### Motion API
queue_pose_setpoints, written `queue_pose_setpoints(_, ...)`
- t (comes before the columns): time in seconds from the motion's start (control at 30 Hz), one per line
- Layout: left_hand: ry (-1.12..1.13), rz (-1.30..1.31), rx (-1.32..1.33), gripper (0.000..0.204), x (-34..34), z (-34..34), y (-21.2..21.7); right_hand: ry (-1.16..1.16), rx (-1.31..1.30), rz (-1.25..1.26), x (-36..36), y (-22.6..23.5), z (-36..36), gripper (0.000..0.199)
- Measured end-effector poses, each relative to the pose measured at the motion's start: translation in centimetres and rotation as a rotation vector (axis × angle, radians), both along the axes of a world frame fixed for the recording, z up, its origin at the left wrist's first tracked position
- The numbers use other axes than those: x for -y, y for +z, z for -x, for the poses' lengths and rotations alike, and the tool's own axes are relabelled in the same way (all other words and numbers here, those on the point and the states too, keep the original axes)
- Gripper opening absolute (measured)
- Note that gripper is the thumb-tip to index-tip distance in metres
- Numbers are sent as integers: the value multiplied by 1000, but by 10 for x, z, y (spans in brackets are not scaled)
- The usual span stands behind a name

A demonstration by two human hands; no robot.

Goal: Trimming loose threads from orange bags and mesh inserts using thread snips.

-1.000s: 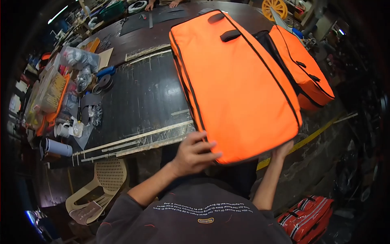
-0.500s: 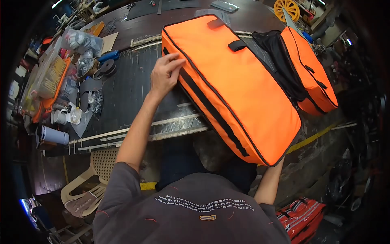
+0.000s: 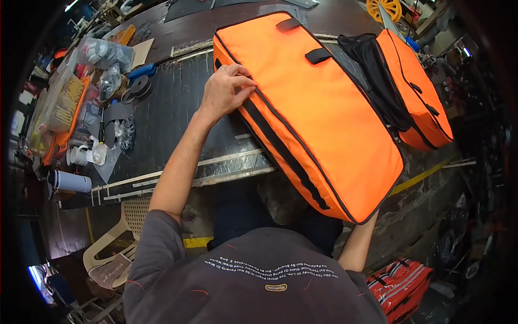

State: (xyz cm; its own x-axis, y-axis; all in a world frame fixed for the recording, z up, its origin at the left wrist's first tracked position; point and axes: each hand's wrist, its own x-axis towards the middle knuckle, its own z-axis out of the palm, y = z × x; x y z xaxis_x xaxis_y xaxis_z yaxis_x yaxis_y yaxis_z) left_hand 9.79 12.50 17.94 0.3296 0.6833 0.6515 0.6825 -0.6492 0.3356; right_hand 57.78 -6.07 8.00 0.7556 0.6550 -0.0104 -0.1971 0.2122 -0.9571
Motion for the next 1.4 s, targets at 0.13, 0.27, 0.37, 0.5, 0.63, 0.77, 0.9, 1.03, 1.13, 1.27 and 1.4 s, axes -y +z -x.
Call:
queue_pose_setpoints(0.13,86,39,-59,12,8,-10,6,9,-3,-10,2,-2,3,59)
queue_pose_setpoints(0.27,134,10,-148,10,30,-31,2,16,-8,-22,-1,-1,3,59)
queue_pose_setpoints(0.37,49,77,-104,10,66,-58,-6,18,-9,-30,-5,-1,0,59)
queue_pose_setpoints(0.5,-127,109,73,9,120,-91,-5,32,-14,-38,-16,-2,10,59)
queue_pose_setpoints(0.63,-433,228,214,8,169,-114,-2,52,-5,-51,31,-10,12,59)
queue_pose_setpoints(0.77,-285,284,313,66,210,-129,-24,33,4,-65,-21,0,-4,59)
queue_pose_setpoints(0.9,-86,445,341,91,234,-120,-50,64,-2,-74,13,-14,5,59)
queue_pose_setpoints(1.03,-240,595,486,93,234,-117,-70,29,16,-88,23,-15,6,59)
queue_pose_setpoints(1.13,-248,558,539,90,222,-112,-79,-92,56,-113,-12,-11,-11,59)
queue_pose_setpoints(1.27,-290,463,745,81,195,-106,-89,-310,76,-175,-29,14,-15,55)
queue_pose_setpoints(1.4,-123,422,698,70,163,-80,-120,-276,188,-401,-36,82,41,50)
